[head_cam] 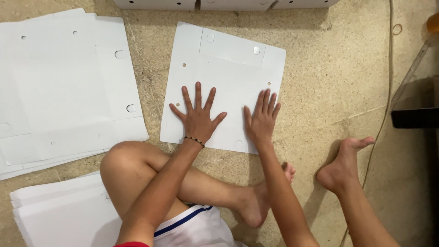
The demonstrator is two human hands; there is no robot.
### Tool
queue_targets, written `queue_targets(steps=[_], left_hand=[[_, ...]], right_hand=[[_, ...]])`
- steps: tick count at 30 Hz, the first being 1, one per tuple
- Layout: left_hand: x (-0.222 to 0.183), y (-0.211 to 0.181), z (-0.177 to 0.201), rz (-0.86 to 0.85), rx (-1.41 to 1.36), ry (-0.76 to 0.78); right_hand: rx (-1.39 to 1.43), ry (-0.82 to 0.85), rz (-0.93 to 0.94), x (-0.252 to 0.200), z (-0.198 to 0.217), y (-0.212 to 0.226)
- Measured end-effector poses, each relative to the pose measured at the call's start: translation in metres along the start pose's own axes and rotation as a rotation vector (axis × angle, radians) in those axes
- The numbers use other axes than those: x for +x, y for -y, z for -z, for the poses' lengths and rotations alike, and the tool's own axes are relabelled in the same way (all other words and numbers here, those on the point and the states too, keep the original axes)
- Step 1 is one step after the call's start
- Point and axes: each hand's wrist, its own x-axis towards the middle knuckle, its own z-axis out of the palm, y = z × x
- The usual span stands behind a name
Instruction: Folding flat cardboard sheets into three-dimensional boxes while sitting on the floor.
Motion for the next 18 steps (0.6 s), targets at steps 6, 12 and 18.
queue_targets(steps=[6, 12, 18], left_hand=[[0.0, -0.001, 0.003, -0.007, -0.023, 0.017], [0.0, 0.001, 0.002, -0.001, -0.043, 0.017], [0.003, 0.003, -0.01, 0.001, -0.005, 0.031]], right_hand=[[-0.011, 0.102, -0.007, -0.081, -0.01, -0.003], [-0.042, 0.07, 0.007, 0.0, -0.01, -0.01], [-0.014, -0.018, 0.011, 0.106, 0.012, 0.007]])
